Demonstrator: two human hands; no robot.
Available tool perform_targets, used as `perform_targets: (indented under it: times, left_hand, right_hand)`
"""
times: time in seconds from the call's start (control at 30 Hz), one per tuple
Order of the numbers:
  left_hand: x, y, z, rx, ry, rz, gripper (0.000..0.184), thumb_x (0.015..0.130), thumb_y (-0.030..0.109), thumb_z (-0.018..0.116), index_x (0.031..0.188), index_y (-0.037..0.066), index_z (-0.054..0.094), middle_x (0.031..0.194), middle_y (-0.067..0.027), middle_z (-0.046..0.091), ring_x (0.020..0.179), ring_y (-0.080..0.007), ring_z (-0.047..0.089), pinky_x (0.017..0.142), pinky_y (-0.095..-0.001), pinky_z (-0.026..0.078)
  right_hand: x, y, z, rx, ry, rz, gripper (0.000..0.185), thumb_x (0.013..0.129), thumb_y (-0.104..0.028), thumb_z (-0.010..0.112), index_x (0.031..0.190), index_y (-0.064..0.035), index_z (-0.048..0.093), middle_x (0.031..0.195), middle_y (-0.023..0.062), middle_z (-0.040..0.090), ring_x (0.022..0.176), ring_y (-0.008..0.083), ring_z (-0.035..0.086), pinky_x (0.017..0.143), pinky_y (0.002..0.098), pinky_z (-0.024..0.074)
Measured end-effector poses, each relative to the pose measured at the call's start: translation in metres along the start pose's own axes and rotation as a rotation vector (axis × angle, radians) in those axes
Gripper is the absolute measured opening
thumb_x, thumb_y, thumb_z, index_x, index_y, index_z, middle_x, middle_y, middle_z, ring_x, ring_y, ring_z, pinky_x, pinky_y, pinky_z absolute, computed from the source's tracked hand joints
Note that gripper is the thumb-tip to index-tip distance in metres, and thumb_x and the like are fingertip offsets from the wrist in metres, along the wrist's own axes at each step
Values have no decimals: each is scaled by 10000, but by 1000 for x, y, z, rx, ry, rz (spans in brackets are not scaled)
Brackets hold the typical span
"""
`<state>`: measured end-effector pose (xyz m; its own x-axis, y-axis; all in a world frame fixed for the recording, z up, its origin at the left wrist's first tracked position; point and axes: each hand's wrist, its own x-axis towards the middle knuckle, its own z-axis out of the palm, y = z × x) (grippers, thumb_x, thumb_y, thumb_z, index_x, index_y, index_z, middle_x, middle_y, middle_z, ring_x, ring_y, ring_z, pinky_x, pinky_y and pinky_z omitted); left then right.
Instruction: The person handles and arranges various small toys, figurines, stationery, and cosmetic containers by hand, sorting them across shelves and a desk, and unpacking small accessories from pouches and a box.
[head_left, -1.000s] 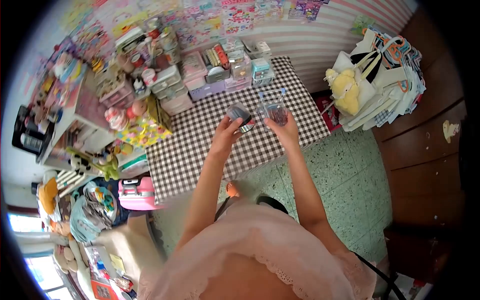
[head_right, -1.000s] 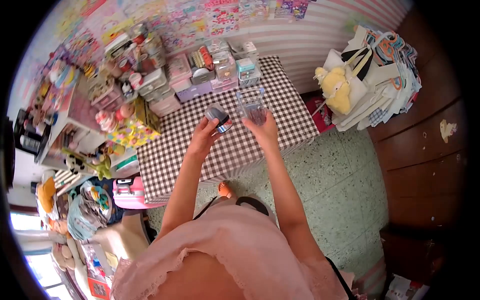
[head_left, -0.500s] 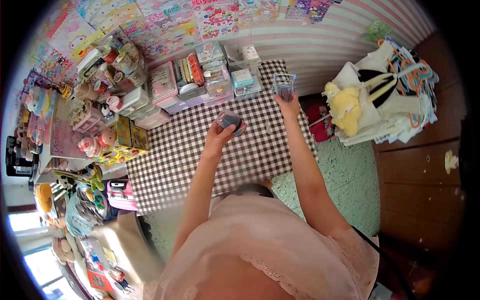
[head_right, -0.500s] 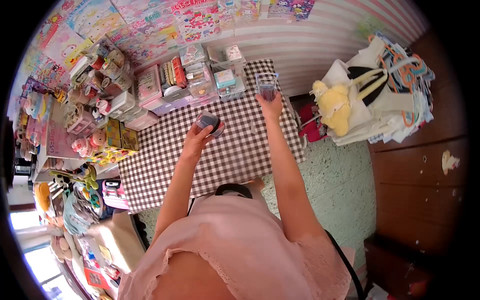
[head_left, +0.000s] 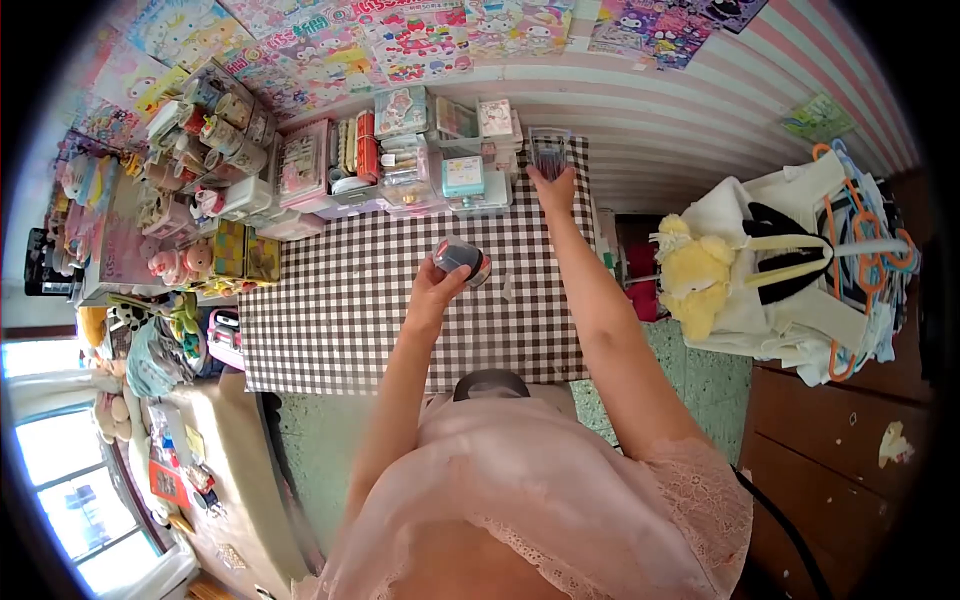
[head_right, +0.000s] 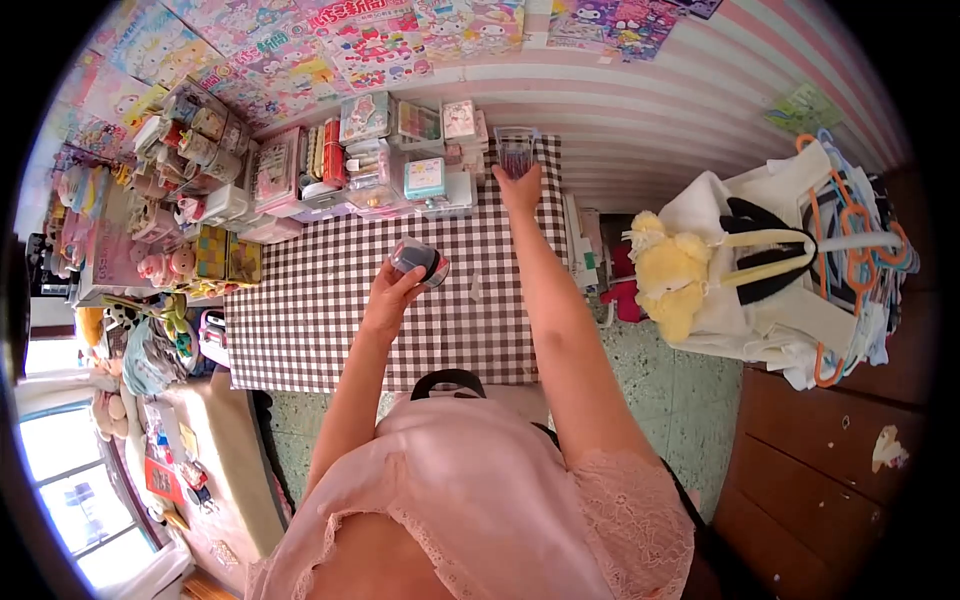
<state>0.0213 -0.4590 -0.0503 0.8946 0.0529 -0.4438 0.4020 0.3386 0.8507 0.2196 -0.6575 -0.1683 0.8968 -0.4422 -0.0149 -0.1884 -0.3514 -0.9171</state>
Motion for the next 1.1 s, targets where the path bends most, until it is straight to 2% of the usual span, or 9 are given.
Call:
perform_targets:
  times: [0.1,0.2,0.33,0.37,0.5,0.7,0.93,1.0,1.1]
  left_hand:
    - [4,3,7,30,27,9,444,755,184,699,1117,49,482,971,-35,578,849,-98,523,747,-247,413]
    - [9,8,17,46,44,34,418,750,191,701,1089,53,498,919,-22,582,782,-81,503,696,-237,393]
    - [22,0,19,82,16,22,485,749,231,705,1128,42,469,991,-35,579,865,-103,524,736,-240,396]
    - [23,3,20,117,-5,-16,521,751,218,707,1161,27,448,1041,-49,571,939,-131,531,802,-263,408]
    - [29,2,31,55,-60,-1,538,750,176,708,1175,-6,434,1077,-75,557,1017,-175,527,921,-301,389]
    - [37,-1,34,68,-54,-15,541,753,192,705,1178,-3,433,1072,-74,558,1002,-160,527,885,-302,399]
    - [42,7,34,107,-51,-20,479,771,185,687,1158,30,449,1056,-44,568,969,-129,530,824,-286,416]
    - [43,5,36,65,-33,-6,445,779,163,680,1142,37,455,1057,-38,569,968,-126,533,829,-278,419]
    - [49,-1,40,42,-67,-14,452,772,150,687,1138,26,453,1066,-58,564,973,-137,537,856,-283,424]
  right_hand:
    - [17,-3,9,17,-62,-8,693,666,-346,754,1153,41,449,1088,184,573,990,306,562,859,357,424]
    - [17,-14,3,100,-260,-179,692,703,-312,726,1223,23,416,1150,174,545,1060,290,528,917,347,383]
    - [32,-6,5,121,-339,-176,681,701,-285,732,1234,-1,418,1166,163,542,1072,278,524,923,349,379]
    - [32,-7,2,133,-352,-193,695,682,-303,751,1225,-7,434,1153,160,554,1060,271,535,906,345,394]
    - [28,-8,-5,95,-274,-242,652,654,-307,768,1156,-10,476,1079,166,577,999,307,560,852,367,424]
    - [30,-5,-3,98,-320,-196,748,644,-377,784,1194,16,464,1102,156,587,1015,258,568,870,332,424]
    - [-9,6,-26,169,-293,-79,663,657,-314,778,1159,-16,464,1090,132,579,968,234,580,816,346,448]
    - [-41,19,-33,472,-314,-85,657,651,-273,790,1156,-14,459,1100,120,568,961,219,582,816,344,450]
    - [-70,23,-42,234,-339,-152,657,645,-243,798,1153,-9,453,1112,114,556,952,208,582,815,331,455]
